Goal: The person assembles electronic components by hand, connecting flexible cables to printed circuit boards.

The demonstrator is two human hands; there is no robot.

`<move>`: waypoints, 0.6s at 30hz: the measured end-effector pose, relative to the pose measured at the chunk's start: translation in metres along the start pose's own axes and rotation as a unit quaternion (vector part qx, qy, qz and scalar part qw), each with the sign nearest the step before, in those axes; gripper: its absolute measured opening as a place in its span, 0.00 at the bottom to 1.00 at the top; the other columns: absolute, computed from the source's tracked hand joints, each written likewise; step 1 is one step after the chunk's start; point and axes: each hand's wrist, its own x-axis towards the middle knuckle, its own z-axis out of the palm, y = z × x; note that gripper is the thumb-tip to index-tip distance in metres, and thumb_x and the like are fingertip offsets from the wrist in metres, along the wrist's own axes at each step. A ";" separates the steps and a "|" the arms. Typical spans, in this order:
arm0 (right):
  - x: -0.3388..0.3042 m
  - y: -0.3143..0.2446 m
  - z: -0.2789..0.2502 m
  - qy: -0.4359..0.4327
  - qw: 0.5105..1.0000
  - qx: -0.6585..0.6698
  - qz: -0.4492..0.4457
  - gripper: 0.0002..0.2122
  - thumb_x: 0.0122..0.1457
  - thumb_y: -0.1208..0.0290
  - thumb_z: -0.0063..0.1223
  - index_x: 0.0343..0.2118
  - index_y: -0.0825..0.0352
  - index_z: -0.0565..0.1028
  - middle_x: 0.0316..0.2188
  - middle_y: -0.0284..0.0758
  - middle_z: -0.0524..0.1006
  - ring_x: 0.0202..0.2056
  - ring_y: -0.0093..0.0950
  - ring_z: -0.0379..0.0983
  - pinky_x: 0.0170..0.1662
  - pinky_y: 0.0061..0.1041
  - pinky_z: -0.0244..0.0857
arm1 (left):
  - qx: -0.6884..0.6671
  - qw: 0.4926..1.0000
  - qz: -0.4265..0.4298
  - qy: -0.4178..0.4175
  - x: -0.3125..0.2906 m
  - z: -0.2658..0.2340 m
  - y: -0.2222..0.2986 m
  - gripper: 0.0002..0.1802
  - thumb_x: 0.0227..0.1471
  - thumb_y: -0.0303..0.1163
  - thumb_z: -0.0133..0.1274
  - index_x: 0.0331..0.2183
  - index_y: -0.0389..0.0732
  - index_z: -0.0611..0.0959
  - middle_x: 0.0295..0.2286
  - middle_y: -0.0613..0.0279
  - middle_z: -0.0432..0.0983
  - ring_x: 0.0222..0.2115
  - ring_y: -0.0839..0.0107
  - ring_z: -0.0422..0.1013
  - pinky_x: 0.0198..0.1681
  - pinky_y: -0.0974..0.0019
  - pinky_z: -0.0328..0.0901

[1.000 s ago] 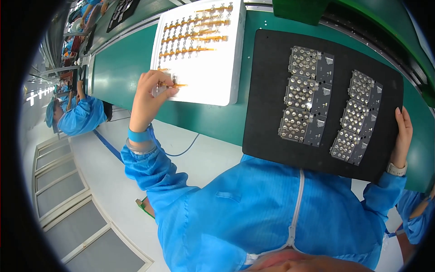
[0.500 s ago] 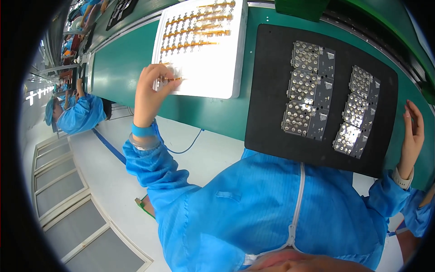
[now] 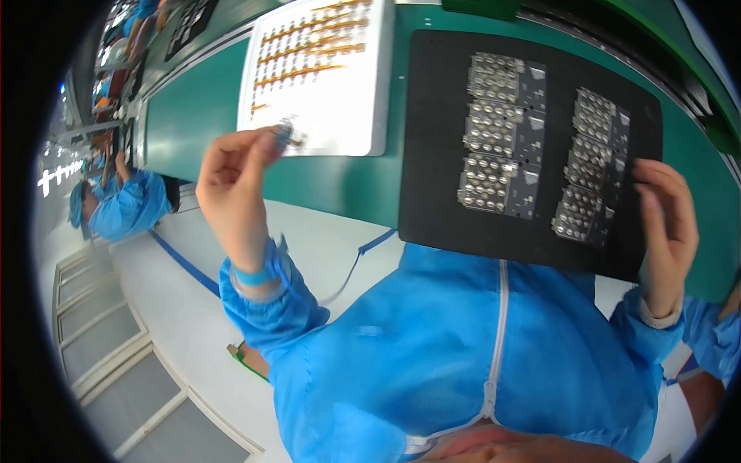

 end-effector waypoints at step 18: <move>-0.009 -0.023 0.065 -0.223 0.841 0.446 0.209 0.05 0.61 0.71 0.48 0.34 0.68 0.69 0.23 0.31 0.75 0.21 0.15 0.71 0.23 0.12 0.63 | -0.139 0.927 0.081 -0.338 -0.060 0.107 0.039 0.10 0.38 0.18 0.61 0.29 0.36 0.84 0.29 0.60 0.78 0.28 0.69 0.70 0.32 0.70 0.63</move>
